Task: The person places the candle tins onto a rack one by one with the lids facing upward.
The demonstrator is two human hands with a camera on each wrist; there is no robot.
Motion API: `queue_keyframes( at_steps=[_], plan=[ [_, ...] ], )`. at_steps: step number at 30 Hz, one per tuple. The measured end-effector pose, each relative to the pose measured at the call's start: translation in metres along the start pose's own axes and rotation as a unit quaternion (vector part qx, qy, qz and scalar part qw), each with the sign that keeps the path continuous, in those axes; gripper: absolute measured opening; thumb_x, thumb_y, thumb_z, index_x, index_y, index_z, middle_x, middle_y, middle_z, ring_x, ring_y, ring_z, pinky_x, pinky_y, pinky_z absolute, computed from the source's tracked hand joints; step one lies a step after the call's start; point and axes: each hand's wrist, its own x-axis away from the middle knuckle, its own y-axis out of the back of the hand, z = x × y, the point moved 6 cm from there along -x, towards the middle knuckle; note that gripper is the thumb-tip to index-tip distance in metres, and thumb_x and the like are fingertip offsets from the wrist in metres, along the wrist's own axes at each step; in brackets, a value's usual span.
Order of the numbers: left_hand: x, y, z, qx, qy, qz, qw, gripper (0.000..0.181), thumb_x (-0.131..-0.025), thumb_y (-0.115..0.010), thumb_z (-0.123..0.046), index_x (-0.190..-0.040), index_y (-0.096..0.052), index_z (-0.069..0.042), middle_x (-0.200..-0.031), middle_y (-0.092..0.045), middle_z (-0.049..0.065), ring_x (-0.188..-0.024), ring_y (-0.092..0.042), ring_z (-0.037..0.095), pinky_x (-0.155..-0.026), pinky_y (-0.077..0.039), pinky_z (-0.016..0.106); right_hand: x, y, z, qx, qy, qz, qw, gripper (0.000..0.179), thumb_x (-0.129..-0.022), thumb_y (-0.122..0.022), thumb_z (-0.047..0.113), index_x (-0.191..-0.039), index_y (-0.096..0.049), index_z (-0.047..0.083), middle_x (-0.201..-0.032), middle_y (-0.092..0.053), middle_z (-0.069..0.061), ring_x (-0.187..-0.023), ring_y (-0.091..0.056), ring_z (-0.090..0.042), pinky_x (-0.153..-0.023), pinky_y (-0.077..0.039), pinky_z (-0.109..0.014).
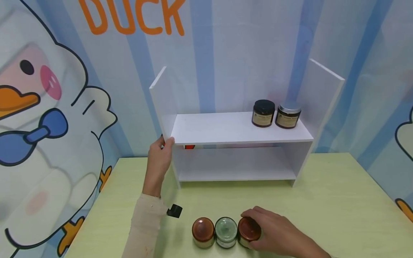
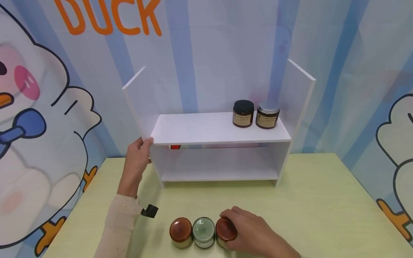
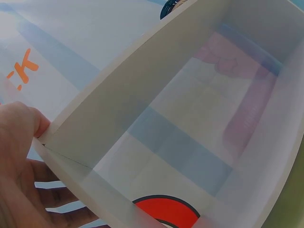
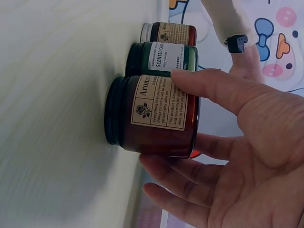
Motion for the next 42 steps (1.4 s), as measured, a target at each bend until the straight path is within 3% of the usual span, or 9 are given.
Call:
queue_keyframes(
  at_steps=[9,23,30,42],
  plan=[
    [0.001,0.001,0.000,-0.002,0.001,0.000,1.0000,0.053,-0.102,-0.048,-0.043,-0.148,-0.054,-0.018,-0.139,-0.058,0.011,-0.111,-0.051,0.028,-0.090,-0.042,0.044,-0.005,-0.004,0.003,-0.002,0.004,0.004,1.0000,0.050,-0.075,-0.086,0.034,-0.118,-0.064,0.023,-0.101,-0.057,0.014,-0.084,-0.053,-0.001,-0.065,-0.048,-0.026],
    [0.002,0.000,0.000,-0.001,0.003,0.007,1.0000,0.055,-0.102,-0.048,-0.042,-0.151,-0.051,-0.017,-0.144,-0.055,0.012,-0.115,-0.052,0.028,-0.094,-0.044,0.046,-0.011,-0.014,0.006,0.001,-0.014,0.055,0.9984,0.053,-0.077,-0.085,0.034,-0.123,-0.065,0.019,-0.105,-0.057,0.010,-0.085,-0.054,-0.005,-0.062,-0.047,-0.028],
    [0.003,0.001,-0.003,-0.004,-0.009,0.007,0.9999,0.054,-0.103,-0.048,-0.042,-0.150,-0.052,-0.016,-0.132,-0.059,0.016,-0.104,-0.052,0.030,-0.084,-0.044,0.043,-0.013,-0.011,0.009,0.020,-0.009,0.053,0.9984,0.049,-0.076,-0.086,0.033,-0.118,-0.065,0.021,-0.101,-0.056,0.012,-0.082,-0.052,-0.005,-0.060,-0.045,-0.028],
    [0.004,0.001,-0.004,-0.009,-0.010,0.009,0.9999,0.056,-0.103,-0.047,-0.044,-0.151,-0.050,-0.016,-0.135,-0.058,0.015,-0.106,-0.052,0.030,-0.086,-0.044,0.045,-0.014,-0.010,0.010,0.038,-0.012,0.053,0.9978,0.048,-0.073,-0.088,0.032,-0.113,-0.065,0.021,-0.095,-0.054,0.013,-0.078,-0.050,-0.004,-0.059,-0.044,-0.027]
  ],
)
